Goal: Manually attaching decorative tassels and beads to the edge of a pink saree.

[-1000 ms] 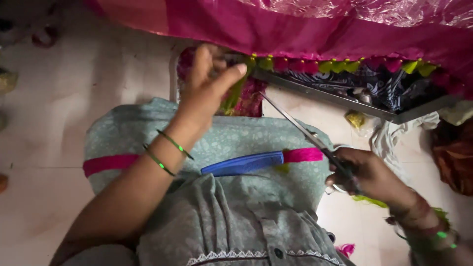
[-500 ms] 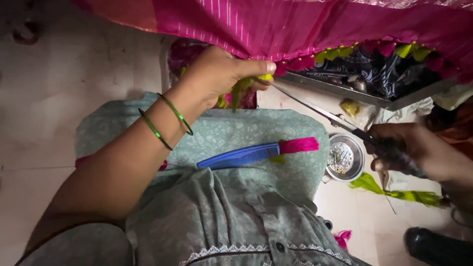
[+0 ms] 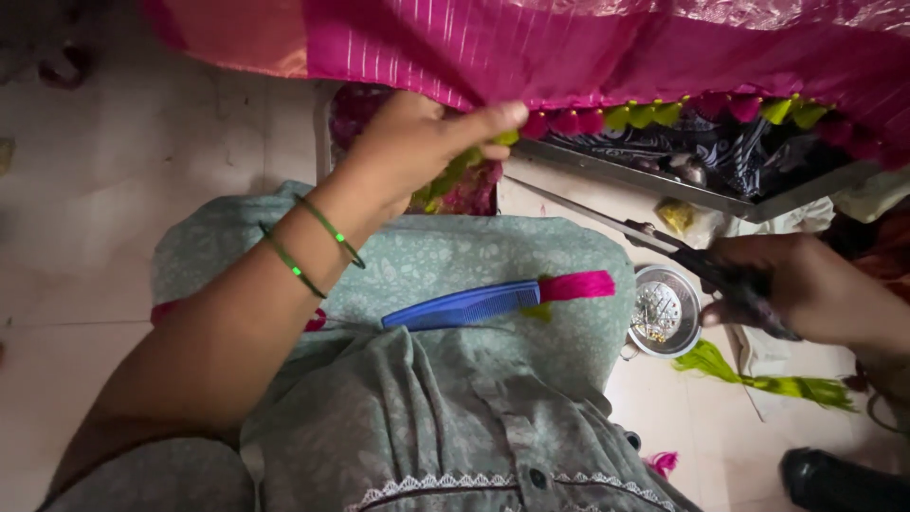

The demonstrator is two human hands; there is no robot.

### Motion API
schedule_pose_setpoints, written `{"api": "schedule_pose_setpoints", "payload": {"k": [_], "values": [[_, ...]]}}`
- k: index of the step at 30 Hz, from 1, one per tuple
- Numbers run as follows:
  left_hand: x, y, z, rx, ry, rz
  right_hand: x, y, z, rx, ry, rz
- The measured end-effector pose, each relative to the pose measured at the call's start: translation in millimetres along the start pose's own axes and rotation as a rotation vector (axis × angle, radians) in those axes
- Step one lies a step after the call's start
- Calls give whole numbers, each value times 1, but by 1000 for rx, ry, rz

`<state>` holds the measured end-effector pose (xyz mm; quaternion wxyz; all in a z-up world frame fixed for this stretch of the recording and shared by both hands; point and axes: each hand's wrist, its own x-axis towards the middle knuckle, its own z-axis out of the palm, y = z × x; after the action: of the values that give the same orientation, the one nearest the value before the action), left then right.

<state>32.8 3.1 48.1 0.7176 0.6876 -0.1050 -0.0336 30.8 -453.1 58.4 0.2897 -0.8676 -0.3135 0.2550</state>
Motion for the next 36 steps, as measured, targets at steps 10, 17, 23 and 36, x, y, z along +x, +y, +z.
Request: {"api": "schedule_pose_setpoints", "payload": {"k": [10,17,23,36], "values": [[-12,-70,10,-279,96,78,24,-66,6,-411,33,500],[-23,-79,14,-292,59,189,51,-90,5,-515,162,181],[-25,-80,15,-333,72,167,74,-109,0,-530,172,-150],[-18,-93,20,-323,134,165,96,-144,7,-558,78,-15]]}}
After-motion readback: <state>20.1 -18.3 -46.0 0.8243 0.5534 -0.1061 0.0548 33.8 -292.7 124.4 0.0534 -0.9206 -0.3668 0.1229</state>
